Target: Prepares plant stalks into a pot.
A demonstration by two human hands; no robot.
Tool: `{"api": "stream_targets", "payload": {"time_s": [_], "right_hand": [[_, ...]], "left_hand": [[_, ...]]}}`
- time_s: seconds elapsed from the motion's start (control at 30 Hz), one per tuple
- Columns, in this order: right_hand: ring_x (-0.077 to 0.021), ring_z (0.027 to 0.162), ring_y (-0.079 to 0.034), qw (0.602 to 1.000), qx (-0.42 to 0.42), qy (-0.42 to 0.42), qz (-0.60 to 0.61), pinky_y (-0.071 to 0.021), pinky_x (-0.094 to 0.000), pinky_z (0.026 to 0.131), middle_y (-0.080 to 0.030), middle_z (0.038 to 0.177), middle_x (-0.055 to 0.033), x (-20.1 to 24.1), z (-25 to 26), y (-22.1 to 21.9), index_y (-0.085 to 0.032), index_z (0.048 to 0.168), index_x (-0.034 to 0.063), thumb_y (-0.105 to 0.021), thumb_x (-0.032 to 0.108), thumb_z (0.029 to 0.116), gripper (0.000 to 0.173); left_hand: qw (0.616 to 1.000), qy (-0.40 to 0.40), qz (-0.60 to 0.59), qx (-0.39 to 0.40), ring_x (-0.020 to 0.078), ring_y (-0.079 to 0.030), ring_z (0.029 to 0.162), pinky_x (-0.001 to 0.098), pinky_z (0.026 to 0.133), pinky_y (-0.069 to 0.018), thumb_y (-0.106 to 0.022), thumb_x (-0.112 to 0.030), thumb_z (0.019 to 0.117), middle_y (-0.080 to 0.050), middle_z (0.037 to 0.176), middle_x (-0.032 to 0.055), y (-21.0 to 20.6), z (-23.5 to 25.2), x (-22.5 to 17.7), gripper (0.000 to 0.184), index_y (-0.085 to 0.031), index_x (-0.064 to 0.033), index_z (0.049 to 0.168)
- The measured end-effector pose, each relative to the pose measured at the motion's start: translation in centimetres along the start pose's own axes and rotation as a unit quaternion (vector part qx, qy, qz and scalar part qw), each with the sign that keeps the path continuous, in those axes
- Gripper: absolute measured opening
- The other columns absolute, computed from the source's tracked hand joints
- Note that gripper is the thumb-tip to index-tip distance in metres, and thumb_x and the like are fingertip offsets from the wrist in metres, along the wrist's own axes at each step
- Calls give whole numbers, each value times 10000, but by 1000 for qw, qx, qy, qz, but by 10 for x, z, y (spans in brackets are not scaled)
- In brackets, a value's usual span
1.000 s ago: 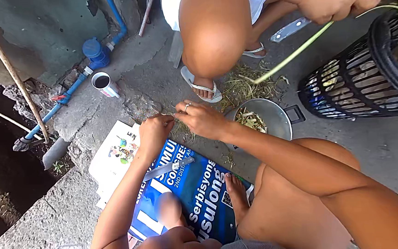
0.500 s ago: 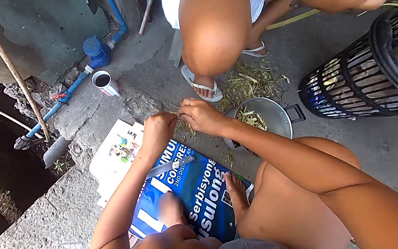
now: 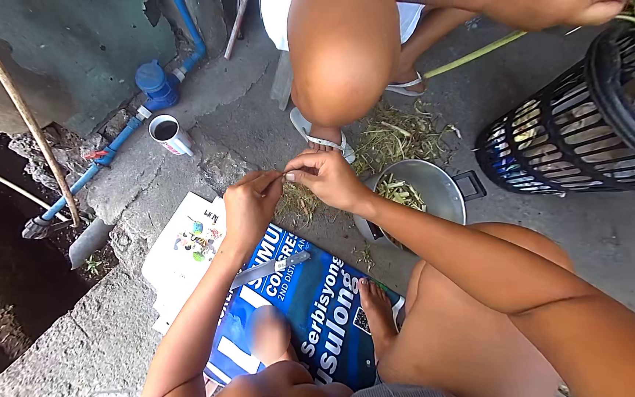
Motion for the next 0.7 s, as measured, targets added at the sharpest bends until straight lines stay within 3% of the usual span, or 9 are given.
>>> {"api": "stream_targets", "payload": {"time_s": [0.13, 0.23, 0.37, 0.57, 0.7], "right_hand": [[-25, 631, -558, 980, -48, -79, 177, -483, -170, 595, -680, 816, -5, -7, -5, 1, -743, 974, 24, -671, -10, 948, 84], [-21, 638, -591, 948, -72, -152, 270, -526, -172, 631, -679, 782, 22, -15, -7, -4, -737, 959, 40, -650, -19, 963, 106], [-67, 691, -638, 881, -88, -235, 402, -563, -208, 696, -684, 810, -15, -25, -5, -7, -712, 974, 16, -606, -39, 982, 121], [-68, 693, -640, 829, -157, -275, 460, -566, -191, 683, -672, 849, -30, -48, -7, 6, -668, 1000, 27, -580, -16, 1005, 99], [-64, 701, -634, 829, -251, -283, 412, -553, -198, 687, -677, 860, -25, -77, -15, 28, -660, 1022, 19, -582, -8, 1008, 84]], "left_hand": [[998, -12, -36, -57, 58, -696, 797, 200, 742, -567, -694, -108, 969, -749, 970, 73, 7, 0, -5, 122, -782, -42, 1022], [997, -13, -44, -69, 55, -698, 797, 193, 746, -570, -692, -102, 969, -746, 956, 79, 8, 0, -7, 126, -778, -33, 1029], [998, -3, -46, -43, 52, -700, 796, 203, 748, -577, -703, -123, 970, -750, 963, 67, 1, -1, -5, 122, -779, -47, 1025], [999, 15, -37, 9, 56, -700, 787, 228, 744, -582, -703, -130, 970, -753, 967, 57, -2, -5, 11, 124, -784, -63, 1036], [999, 35, -18, 29, 100, -713, 805, 278, 762, -589, -701, -118, 969, -754, 975, 81, 4, -11, 34, 130, -781, -49, 1044]]}}
Point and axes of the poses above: each hand's wrist, its own z-axis towards the middle knuckle, its own y-axis out of the back of the hand, x = y × z, the point moved 9 cm from there along z, towards the middle knuckle
